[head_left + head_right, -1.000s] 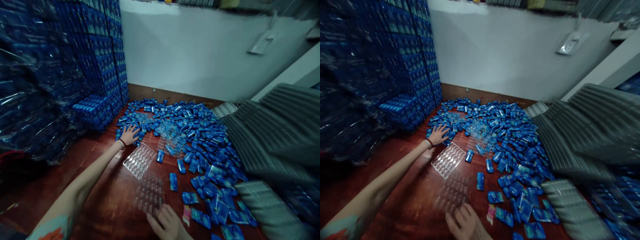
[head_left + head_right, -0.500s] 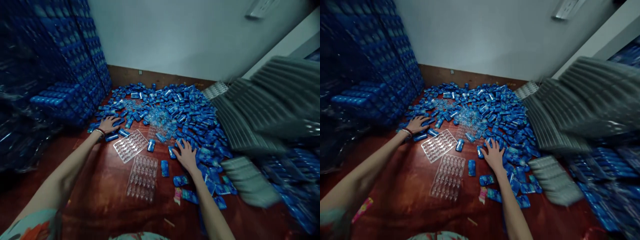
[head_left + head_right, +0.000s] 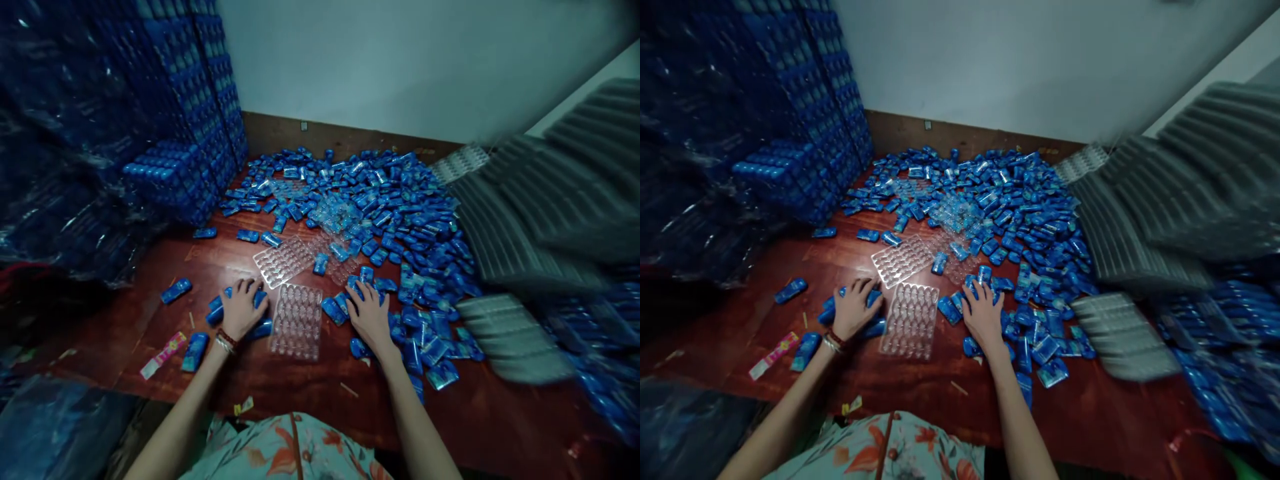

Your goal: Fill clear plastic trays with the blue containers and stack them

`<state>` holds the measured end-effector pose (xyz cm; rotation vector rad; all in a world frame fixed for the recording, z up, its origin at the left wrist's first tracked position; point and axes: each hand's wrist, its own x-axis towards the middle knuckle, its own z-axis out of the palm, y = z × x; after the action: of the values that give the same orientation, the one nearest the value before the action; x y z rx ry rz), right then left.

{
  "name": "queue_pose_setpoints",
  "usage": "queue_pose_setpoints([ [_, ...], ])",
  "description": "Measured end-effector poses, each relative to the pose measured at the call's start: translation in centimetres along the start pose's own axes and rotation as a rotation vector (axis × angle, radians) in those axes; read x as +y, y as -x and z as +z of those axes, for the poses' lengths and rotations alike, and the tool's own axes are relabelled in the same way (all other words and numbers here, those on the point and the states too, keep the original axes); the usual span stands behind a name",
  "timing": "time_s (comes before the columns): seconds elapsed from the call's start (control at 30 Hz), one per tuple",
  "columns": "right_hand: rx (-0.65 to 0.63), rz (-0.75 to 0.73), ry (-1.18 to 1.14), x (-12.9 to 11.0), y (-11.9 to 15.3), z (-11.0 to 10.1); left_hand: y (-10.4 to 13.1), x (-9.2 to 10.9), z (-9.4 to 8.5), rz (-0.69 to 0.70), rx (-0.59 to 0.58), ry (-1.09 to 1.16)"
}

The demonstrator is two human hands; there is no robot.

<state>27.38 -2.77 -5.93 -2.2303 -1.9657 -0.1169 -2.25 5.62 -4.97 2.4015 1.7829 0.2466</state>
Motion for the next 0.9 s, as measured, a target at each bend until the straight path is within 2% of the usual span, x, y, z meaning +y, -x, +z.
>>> queue_pose_setpoints([
  [0.13, 0.152, 0.065, -0.184, -2.0, -0.2, 0.1, 1.4, 3.1, 0.9, 0.033, 0.011, 0.082],
  [0.2, 0.19, 0.108, -0.227, -3.1, -1.6, -0.1, 1.4, 3.3, 1.0, 0.049, 0.02, 0.125],
  [0.27, 0.142, 0.076, -0.175, -4.1, -3.6, -0.3, 0.9, 2.8, 0.7, 0.051, 0.022, 0.189],
  [0.4, -0.002, -0.033, 0.012, -5.3, -7.1, -0.8, -2.2, 1.8, -0.3, 0.061, 0.012, 0.255],
  [0.5, 0.04, -0.022, 0.052, -5.5, -7.9, -1.4, -5.4, 2.5, -0.7, 0.2, -0.073, 0.119],
  [0.6, 0.149, -0.024, 0.028, -4.9, -8.0, -2.4, -7.7, 4.0, -0.5, 0.299, -0.151, -0.002],
  [0.7, 0.26, 0.01, 0.041, -3.5, -9.3, -3.4, -8.5, 5.4, 0.1, 0.297, -0.145, -0.027],
  [0.8, 0.296, 0.15, 0.063, -0.8, -12.9, -3.8, -8.5, 6.2, 0.3, 0.318, -0.147, -0.046],
  [0.9, 0.262, 0.274, 0.022, 2.1, -17.9, -4.1, -8.6, 6.2, -0.5, 0.351, -0.126, -0.058],
])
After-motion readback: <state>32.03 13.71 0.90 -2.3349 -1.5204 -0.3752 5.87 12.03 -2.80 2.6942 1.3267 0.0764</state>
